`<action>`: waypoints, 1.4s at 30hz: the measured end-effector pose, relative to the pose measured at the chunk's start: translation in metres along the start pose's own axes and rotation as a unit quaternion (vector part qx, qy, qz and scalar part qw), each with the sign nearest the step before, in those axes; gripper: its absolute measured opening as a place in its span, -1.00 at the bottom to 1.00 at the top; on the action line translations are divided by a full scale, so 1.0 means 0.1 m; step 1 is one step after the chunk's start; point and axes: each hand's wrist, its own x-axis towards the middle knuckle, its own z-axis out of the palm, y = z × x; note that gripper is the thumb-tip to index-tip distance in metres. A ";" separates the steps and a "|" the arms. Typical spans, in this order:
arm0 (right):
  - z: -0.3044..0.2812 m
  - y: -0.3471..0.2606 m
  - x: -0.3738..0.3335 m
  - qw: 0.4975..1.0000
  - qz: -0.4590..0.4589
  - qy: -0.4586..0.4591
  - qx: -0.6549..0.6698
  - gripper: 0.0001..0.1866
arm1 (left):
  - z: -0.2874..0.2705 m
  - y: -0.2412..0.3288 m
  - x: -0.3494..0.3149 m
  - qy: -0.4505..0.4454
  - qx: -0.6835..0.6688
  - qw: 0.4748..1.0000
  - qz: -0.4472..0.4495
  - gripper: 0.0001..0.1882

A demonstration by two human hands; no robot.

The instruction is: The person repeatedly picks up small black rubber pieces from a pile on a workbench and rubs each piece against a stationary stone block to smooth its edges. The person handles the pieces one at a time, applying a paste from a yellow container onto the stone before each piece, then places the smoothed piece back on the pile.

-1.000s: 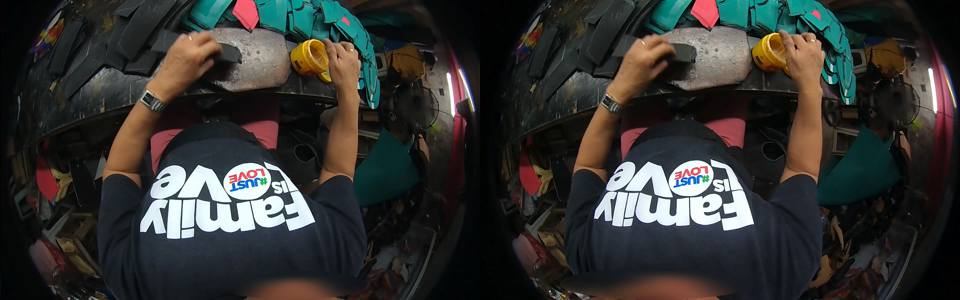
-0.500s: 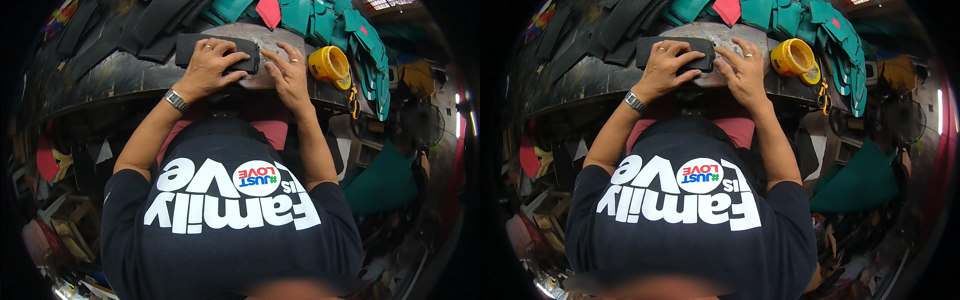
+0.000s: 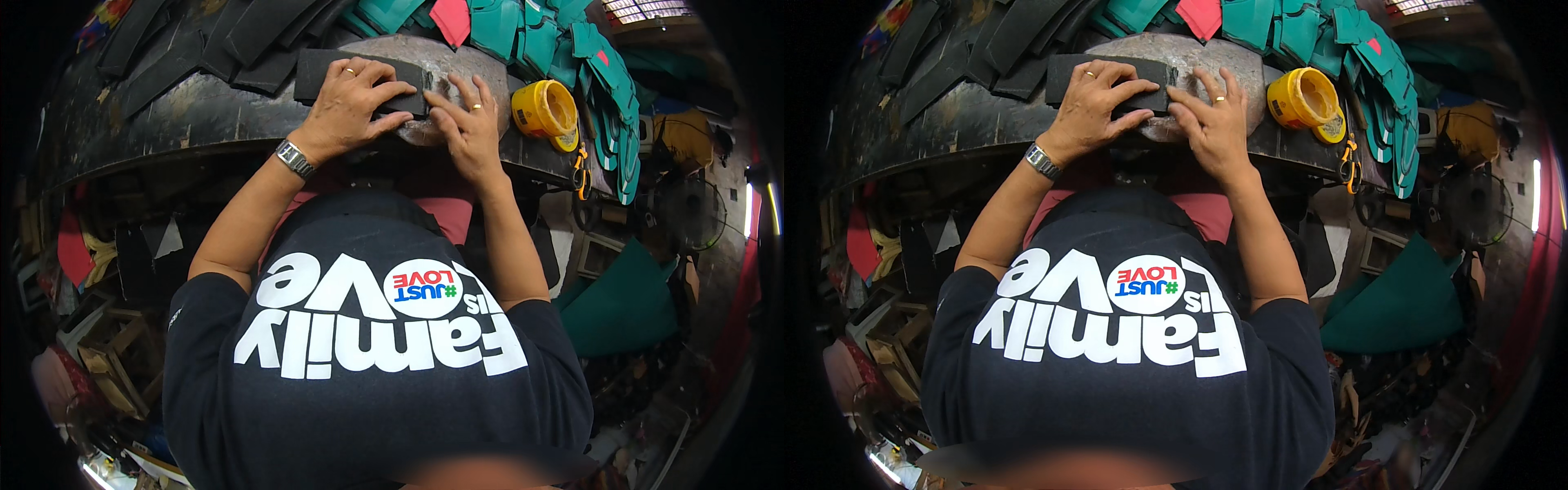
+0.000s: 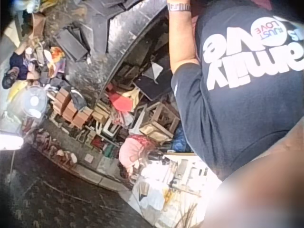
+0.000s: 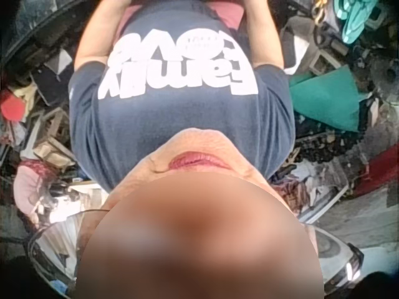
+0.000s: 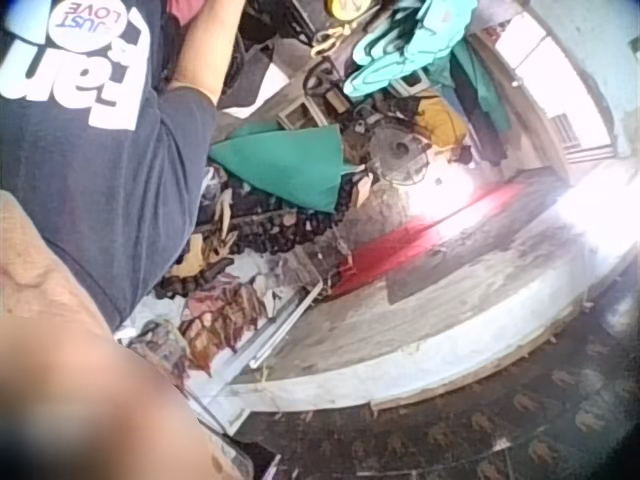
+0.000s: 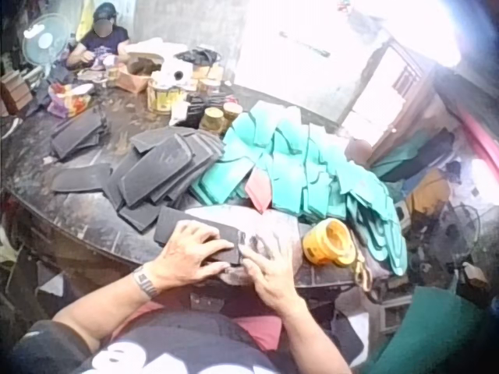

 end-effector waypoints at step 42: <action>0.17 -0.01 0.12 0.972 0.064 0.193 0.118 -0.31 | -1.23 -0.80 0.64 0.102 -0.134 0.975 -0.146 -0.77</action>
